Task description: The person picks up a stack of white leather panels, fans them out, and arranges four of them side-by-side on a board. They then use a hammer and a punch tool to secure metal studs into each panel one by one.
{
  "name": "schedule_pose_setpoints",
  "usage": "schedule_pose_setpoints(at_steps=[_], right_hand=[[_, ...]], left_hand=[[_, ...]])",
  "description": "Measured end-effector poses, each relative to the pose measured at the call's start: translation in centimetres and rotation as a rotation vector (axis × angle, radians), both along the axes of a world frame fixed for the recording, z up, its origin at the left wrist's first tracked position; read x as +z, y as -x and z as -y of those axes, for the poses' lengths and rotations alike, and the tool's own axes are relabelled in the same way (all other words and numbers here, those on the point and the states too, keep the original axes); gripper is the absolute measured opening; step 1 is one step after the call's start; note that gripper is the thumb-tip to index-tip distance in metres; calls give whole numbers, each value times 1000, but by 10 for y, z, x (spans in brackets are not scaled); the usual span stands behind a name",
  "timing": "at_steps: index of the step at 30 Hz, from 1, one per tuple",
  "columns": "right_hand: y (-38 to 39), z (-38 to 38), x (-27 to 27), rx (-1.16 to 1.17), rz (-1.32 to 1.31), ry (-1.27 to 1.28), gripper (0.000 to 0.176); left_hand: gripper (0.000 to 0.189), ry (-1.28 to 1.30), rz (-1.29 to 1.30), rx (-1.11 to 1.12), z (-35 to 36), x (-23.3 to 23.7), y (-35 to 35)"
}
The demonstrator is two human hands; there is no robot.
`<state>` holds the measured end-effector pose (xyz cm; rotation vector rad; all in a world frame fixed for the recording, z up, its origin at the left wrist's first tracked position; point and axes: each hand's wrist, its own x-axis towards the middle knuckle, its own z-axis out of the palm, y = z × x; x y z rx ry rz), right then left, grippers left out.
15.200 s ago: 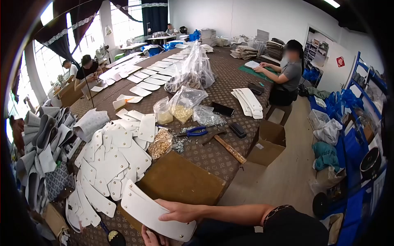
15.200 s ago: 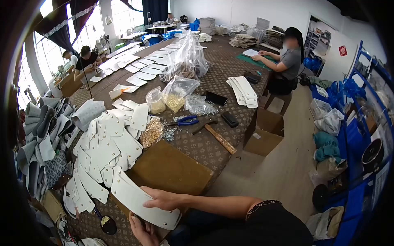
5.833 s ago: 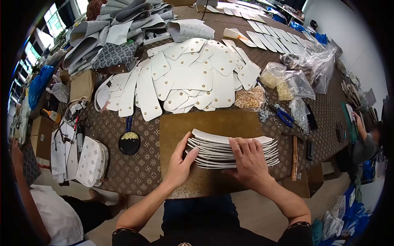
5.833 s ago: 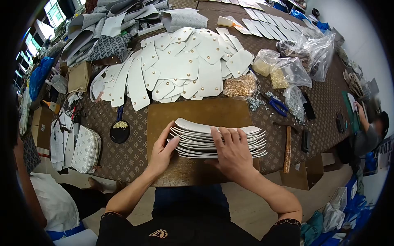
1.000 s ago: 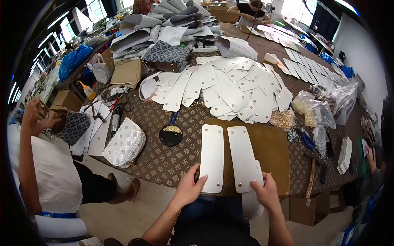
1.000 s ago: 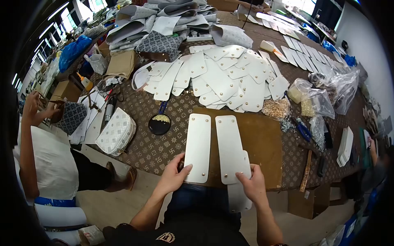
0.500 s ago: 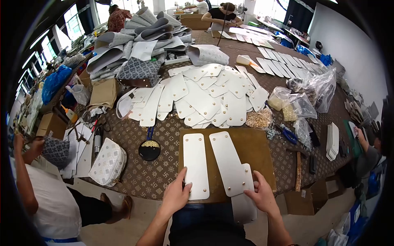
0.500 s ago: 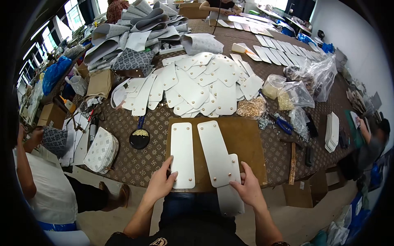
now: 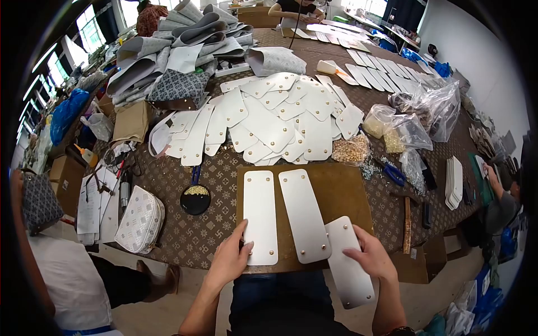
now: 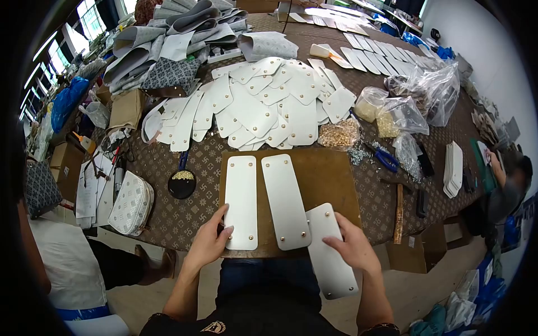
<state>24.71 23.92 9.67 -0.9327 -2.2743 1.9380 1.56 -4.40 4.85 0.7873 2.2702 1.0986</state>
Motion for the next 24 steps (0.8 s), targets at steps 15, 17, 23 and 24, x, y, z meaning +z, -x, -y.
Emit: schedule_pose_setpoints(at_steps=[15,17,23,24], right_hand=[[4,-22,-2,-92,15,-69,46],[7,-25,-8,-184,-78,-103,45],[55,-51,-29,-307,-82,-239,51],[64,-53,-31,-323,87,-392,54]], left_hand=[[59,36,20,-61,4,11,8],[59,26,-21,-81,3,8,9],[59,50,-73,-103,-5,11,8],[58,39,-90,-93,-3,8,7]])
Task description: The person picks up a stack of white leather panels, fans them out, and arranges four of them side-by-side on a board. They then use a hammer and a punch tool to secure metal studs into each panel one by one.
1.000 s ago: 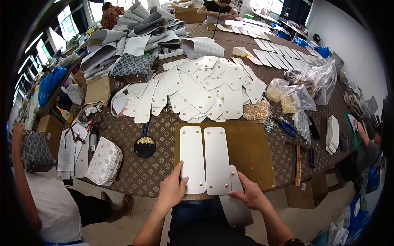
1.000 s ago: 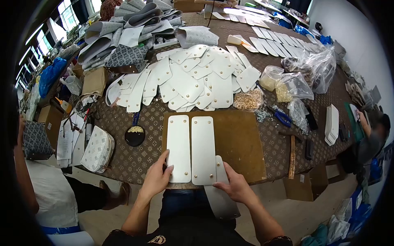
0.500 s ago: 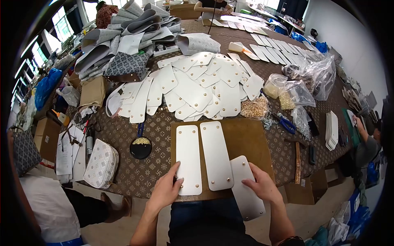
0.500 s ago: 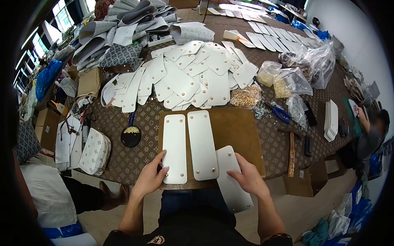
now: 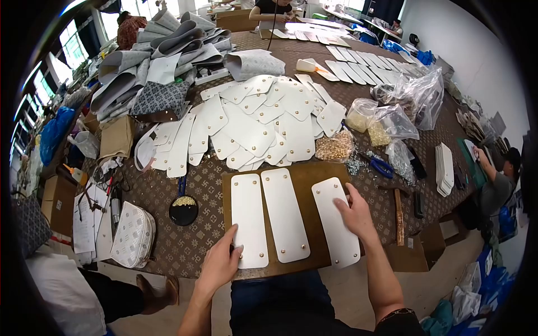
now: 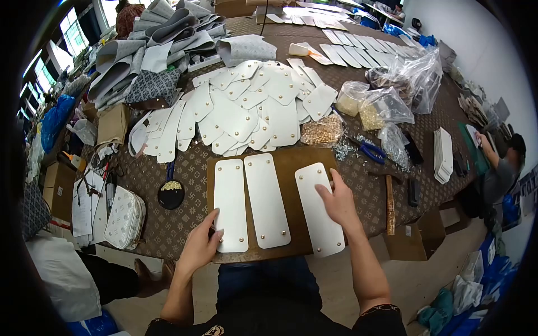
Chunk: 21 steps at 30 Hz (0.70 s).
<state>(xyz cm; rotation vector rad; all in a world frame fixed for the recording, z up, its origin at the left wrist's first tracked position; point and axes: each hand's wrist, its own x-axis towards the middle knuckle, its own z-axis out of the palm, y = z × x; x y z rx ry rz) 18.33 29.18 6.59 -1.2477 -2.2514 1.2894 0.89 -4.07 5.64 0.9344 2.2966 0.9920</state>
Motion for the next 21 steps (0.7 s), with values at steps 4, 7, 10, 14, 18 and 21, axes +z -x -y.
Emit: schedule_pose_setpoints(at_steps=[4,7,10,14,18,21], right_hand=[[10,12,-22,280,-55,-716,69],[5,26,-39,375,34,-606,72],[5,41,-45,439,120,-653,72],[16,67,-54,501,178,-736,73],[21,79,-58,465,175,-735,70],[25,91,-56,442,189,-719,71]], left_hand=[[54,-40,-14,47,1,2,-3],[53,-64,-9,54,0,6,-6],[52,-54,16,57,-1,5,-4],[51,-117,-58,18,-10,2,-4],[50,-60,-81,12,-9,2,-3],[51,-63,-55,21,-2,1,-3]])
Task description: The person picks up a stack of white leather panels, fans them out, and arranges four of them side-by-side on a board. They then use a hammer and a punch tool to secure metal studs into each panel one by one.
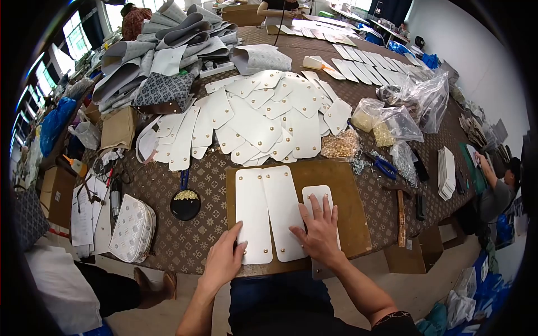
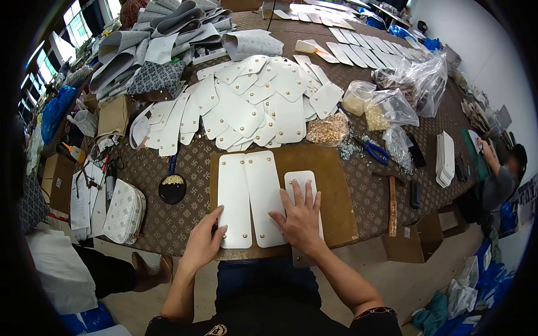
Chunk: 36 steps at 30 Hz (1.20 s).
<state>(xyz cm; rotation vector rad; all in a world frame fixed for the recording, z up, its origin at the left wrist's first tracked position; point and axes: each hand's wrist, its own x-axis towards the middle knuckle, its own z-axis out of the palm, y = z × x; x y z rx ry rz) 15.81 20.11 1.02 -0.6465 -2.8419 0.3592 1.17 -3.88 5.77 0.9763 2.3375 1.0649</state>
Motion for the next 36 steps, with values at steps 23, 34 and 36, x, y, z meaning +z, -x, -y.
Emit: schedule_pose_setpoints(at_steps=[23,34,36], right_hand=[[-101,32,45,404,389,92,90],[-69,-21,40,457,143,87,68],[-62,-24,42,466,182,60,71]], left_hand=[[49,48,-41,45,12,4,2],[50,94,-23,32,11,9,5],[50,84,-30,36,13,9,5]])
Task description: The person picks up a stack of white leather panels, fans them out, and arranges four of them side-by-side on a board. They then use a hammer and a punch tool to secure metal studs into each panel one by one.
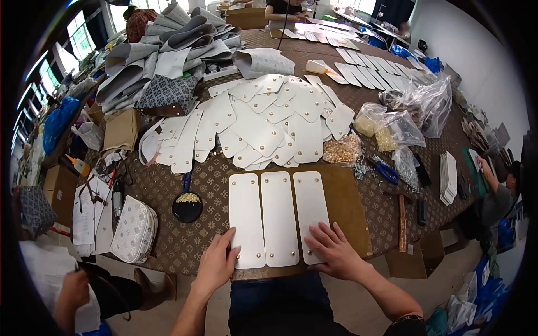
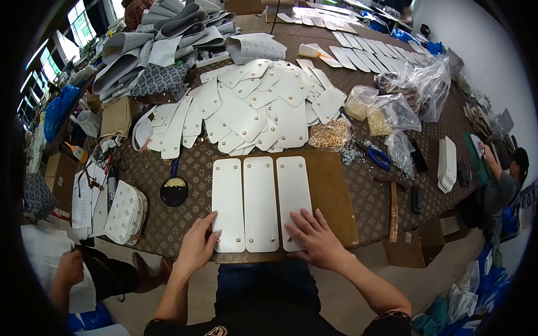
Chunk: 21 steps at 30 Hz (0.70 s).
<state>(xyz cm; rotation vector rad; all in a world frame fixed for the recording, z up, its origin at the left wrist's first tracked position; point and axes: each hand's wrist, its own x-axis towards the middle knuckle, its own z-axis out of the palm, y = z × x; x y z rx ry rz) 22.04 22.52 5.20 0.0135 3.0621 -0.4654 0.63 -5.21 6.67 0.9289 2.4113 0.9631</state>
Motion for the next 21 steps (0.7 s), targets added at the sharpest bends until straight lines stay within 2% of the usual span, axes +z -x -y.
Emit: schedule_pose_setpoints(at_steps=[6,8,12,14,15,17,18,20,21], right_hand=[[16,-21,18,53,-1,59,71],[40,-46,23,-53,-201,73,66],[140,-115,33,-324,-536,172,58],[199,-151,32,-468,-627,151,68],[225,-168,27,-460,-640,150,68],[265,-188,21,-541,-617,-73,83],[273,-183,29,-525,-625,-71,83],[285,-176,44,-683,-247,-113,99],[287,-171,51,-662,-245,-116,99]], left_hand=[[50,-25,-21,-2,1,-4,0],[50,-35,-27,-9,1,-4,1],[49,-14,-9,1,1,-6,0],[49,-14,-23,20,2,-7,-1],[49,-22,-18,29,2,-7,-2],[50,-38,-3,53,3,-9,-3],[50,-44,-11,68,4,-12,-3],[56,-69,-14,94,6,-16,-4],[56,-74,-10,114,5,-19,-5]])
